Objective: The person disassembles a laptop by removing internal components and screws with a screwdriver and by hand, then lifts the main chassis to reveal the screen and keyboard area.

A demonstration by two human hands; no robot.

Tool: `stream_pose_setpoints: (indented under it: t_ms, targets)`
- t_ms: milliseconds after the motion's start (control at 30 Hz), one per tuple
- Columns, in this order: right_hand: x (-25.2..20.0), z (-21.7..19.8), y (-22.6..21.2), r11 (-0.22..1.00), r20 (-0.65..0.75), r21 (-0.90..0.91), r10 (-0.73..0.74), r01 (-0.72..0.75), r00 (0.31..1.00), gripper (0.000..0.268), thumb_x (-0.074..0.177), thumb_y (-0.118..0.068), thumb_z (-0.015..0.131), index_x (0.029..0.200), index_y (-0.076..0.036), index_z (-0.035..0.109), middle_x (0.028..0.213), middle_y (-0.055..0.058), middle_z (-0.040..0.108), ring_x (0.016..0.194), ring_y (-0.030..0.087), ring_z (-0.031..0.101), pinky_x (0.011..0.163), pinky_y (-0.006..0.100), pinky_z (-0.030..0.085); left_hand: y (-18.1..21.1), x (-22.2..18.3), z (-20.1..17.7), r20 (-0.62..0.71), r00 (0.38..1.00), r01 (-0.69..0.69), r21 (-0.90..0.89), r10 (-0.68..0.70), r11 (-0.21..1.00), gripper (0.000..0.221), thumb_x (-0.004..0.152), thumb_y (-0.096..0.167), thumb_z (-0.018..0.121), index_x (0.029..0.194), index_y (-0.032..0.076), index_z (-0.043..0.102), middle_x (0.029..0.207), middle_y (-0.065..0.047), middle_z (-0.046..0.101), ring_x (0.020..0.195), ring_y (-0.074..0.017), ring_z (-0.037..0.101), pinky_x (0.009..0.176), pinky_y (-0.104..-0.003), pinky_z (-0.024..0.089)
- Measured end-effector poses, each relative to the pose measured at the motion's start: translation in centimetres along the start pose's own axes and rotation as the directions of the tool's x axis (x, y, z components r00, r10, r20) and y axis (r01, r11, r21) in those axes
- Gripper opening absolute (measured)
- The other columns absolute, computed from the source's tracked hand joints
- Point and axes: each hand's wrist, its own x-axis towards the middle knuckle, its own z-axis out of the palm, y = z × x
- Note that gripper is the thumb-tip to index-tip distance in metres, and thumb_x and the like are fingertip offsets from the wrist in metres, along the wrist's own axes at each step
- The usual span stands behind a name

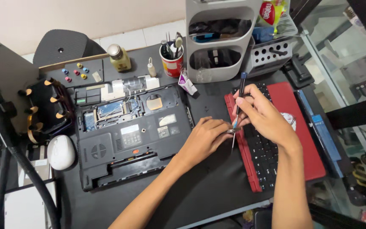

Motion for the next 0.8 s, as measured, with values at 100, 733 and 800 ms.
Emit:
stream_pose_setpoints:
  t_ms: [100,733,800]
  targets:
    - [0.1,-0.7,0.5,0.998,-0.007,0.020,-0.056,0.056,0.998,0.020,0.108,-0.022,0.048,0.120,-0.006,0.052,0.087,0.003,0.062,0.072,0.009,0.064,0.064,0.025,0.055,0.5,0.5,0.2,-0.016,0.999,-0.030,-0.049,0.029,0.998,0.018,0.098,0.018,0.068,0.110,0.005,0.066,0.101,-0.013,0.070,0.097,-0.0345,0.066,0.096,-0.046,0.050]
    - [-2.4,0.0,-2.8,0.890,-0.072,0.408,-0.192,0.205,0.979,0.022,0.110,-0.023,0.050,0.122,-0.006,0.052,0.088,0.004,0.058,0.069,0.009,0.059,0.063,0.021,0.046,6.4,2.0,-6.8,0.101,0.994,0.036,-0.051,-0.031,0.998,0.016,0.092,0.006,0.064,0.108,0.007,0.061,0.091,-0.009,0.070,0.085,-0.0352,0.067,0.067,-0.044,0.052]
    - [-2.6,-0.2,-3.0,0.875,-0.081,0.430,-0.207,0.222,0.975,0.022,0.110,-0.022,0.051,0.122,-0.004,0.053,0.088,0.005,0.058,0.072,0.009,0.059,0.067,0.023,0.051,6.5,1.8,-7.1,0.132,0.988,0.091,-0.126,-0.074,0.988,0.017,0.094,0.008,0.065,0.110,0.007,0.062,0.093,-0.011,0.072,0.087,-0.0358,0.069,0.068,-0.045,0.051]
